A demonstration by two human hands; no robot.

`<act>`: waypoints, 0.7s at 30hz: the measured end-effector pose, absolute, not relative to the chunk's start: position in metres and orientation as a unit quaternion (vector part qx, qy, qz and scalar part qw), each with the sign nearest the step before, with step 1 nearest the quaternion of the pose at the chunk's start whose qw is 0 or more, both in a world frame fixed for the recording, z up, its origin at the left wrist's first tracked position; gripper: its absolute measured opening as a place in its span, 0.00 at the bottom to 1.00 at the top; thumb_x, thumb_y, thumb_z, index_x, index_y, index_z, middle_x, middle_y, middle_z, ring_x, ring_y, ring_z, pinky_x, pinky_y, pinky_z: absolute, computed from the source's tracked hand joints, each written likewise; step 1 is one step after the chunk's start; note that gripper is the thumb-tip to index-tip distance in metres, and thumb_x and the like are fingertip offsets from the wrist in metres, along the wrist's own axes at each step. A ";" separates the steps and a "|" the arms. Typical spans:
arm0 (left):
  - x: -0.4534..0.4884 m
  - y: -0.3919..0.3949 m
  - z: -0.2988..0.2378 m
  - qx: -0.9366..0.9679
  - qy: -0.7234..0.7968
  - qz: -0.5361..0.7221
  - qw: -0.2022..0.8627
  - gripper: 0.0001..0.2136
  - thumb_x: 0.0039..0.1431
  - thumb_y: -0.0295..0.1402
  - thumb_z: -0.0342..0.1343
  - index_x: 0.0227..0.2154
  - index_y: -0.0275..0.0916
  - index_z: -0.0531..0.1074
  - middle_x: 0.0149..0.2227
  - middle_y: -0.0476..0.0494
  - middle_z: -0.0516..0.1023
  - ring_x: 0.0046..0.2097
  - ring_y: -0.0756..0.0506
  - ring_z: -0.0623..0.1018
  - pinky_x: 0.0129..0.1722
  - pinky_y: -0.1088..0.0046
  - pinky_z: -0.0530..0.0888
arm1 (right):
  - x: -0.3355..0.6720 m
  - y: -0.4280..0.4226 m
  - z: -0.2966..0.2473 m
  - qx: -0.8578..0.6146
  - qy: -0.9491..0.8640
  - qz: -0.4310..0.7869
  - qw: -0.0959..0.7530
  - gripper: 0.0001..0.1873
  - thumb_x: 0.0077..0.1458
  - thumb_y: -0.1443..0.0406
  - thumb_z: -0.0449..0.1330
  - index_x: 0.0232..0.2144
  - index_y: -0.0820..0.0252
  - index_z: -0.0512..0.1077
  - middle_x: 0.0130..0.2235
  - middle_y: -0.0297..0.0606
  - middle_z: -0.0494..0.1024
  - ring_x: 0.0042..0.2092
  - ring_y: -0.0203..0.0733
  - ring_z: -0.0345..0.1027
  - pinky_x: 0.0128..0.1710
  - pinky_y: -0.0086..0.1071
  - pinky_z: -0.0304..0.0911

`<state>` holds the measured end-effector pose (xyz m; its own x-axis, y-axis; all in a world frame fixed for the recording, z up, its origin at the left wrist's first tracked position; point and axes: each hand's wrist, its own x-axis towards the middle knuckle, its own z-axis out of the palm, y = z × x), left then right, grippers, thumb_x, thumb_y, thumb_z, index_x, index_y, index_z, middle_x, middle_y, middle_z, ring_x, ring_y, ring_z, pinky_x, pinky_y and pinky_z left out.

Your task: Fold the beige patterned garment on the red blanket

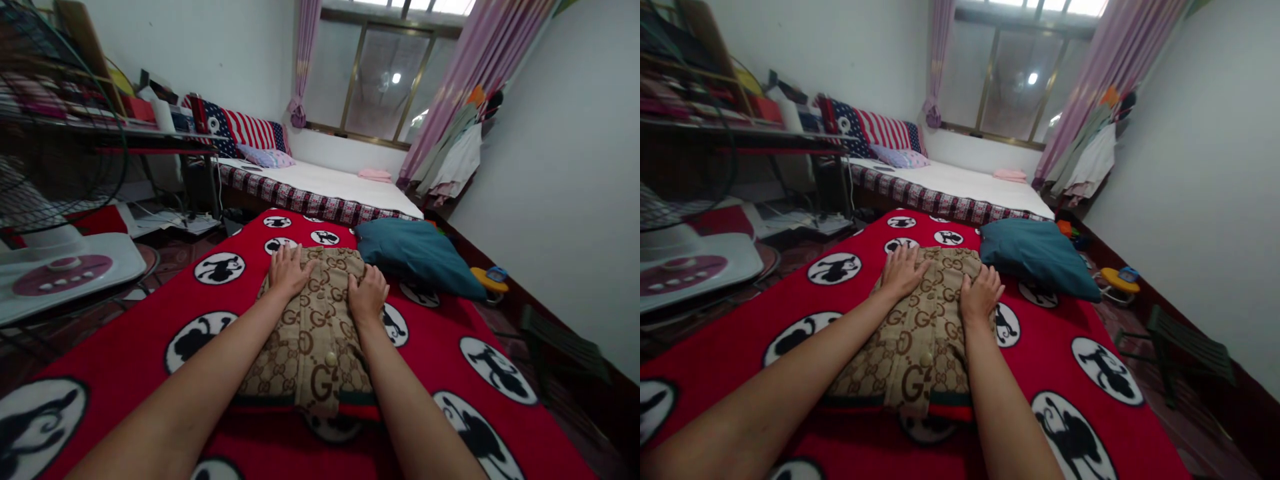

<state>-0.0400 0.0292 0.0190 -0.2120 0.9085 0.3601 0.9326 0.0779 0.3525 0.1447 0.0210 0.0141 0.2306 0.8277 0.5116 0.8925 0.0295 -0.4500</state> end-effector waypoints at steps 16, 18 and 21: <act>-0.058 0.018 0.020 -0.496 -0.786 -0.365 -0.052 0.32 0.59 0.52 0.50 0.59 0.32 0.61 0.50 0.24 0.75 0.52 0.30 0.75 0.47 0.57 0.70 | 0.150 0.017 0.023 -0.753 -0.564 0.064 0.331 0.39 0.54 0.51 0.58 0.60 0.71 0.59 0.51 0.62 0.73 0.53 0.63 0.69 0.49 0.48 0.63; -0.059 0.019 0.019 -0.495 -0.776 -0.385 -0.069 0.33 0.59 0.51 0.52 0.59 0.32 0.60 0.50 0.24 0.75 0.52 0.31 0.75 0.47 0.59 0.70 | 0.151 0.018 0.023 -0.753 -0.558 0.077 0.341 0.41 0.52 0.51 0.60 0.61 0.72 0.58 0.51 0.63 0.74 0.53 0.64 0.69 0.50 0.49 0.62; -0.064 0.017 0.017 -0.483 -0.751 -0.438 -0.105 0.33 0.55 0.49 0.58 0.58 0.33 0.62 0.51 0.26 0.75 0.53 0.33 0.75 0.49 0.60 0.70 | 0.157 0.021 0.026 -0.738 -0.533 0.142 0.389 0.46 0.47 0.54 0.65 0.62 0.75 0.57 0.54 0.67 0.71 0.56 0.66 0.65 0.53 0.51 0.60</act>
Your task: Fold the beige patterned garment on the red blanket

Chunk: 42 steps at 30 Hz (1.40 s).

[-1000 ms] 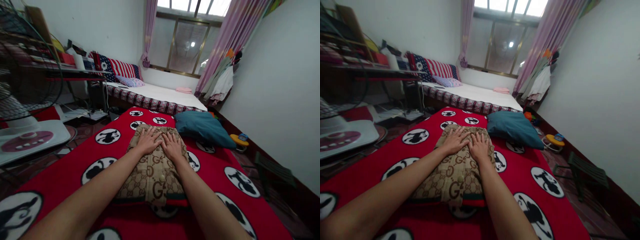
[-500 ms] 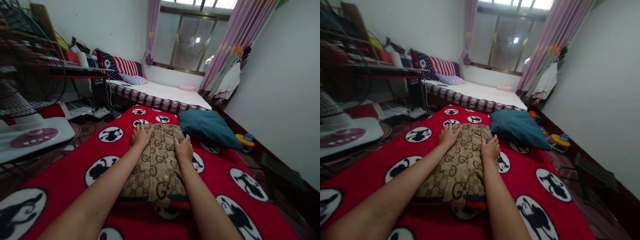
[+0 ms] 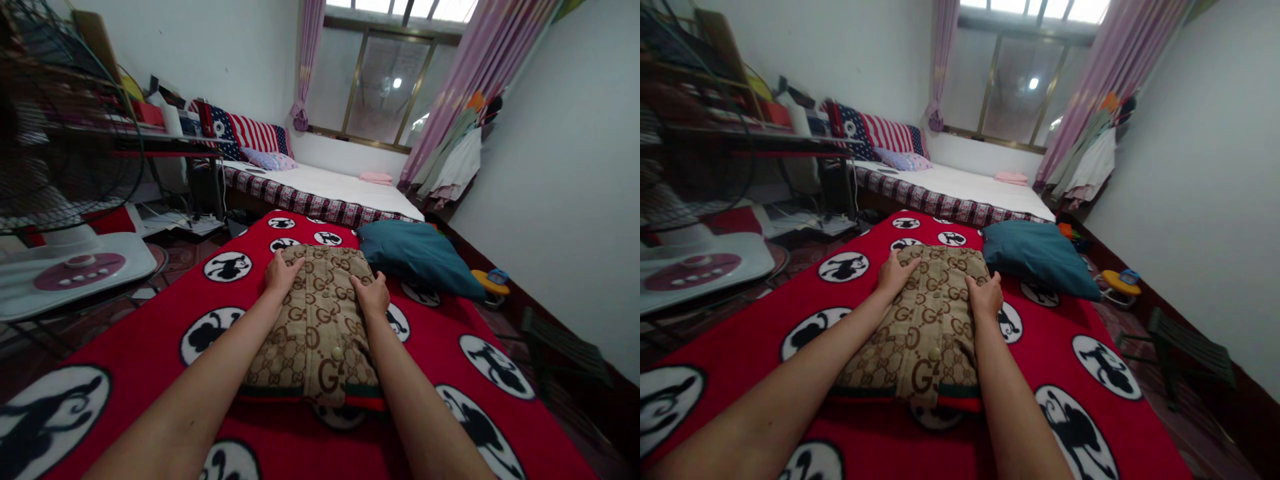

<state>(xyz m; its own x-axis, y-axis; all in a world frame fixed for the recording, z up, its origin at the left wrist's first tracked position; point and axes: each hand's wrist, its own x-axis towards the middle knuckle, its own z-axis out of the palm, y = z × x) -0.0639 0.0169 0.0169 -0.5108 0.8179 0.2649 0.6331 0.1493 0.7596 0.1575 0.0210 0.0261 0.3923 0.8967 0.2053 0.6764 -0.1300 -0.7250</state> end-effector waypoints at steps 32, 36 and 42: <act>-0.013 -0.121 0.005 0.873 0.390 0.289 0.051 0.30 0.42 0.19 0.54 0.51 0.46 0.73 0.49 0.40 0.71 0.49 0.40 0.72 0.49 0.63 0.71 | 0.216 -0.065 0.006 -0.564 -0.477 0.366 0.566 0.42 0.42 0.46 0.60 0.55 0.63 0.62 0.56 0.54 0.70 0.52 0.54 0.70 0.39 0.42 0.73; -0.018 -0.130 0.013 0.848 0.384 0.352 0.096 0.22 0.44 0.22 0.55 0.45 0.41 0.77 0.50 0.38 0.75 0.50 0.40 0.74 0.51 0.61 0.71 | 0.196 -0.065 -0.002 -0.579 -0.530 0.246 0.568 0.52 0.39 0.46 0.63 0.60 0.69 0.55 0.58 0.58 0.67 0.58 0.55 0.64 0.57 0.45 0.61; -0.020 -0.132 0.010 0.779 0.389 0.458 0.182 0.13 0.55 0.25 0.51 0.39 0.42 0.78 0.42 0.44 0.82 0.44 0.45 0.79 0.47 0.67 0.74 | 0.175 -0.076 -0.006 -0.574 -0.507 0.273 0.583 0.60 0.41 0.47 0.66 0.66 0.60 0.39 0.63 0.54 0.59 0.61 0.50 0.61 0.59 0.41 0.60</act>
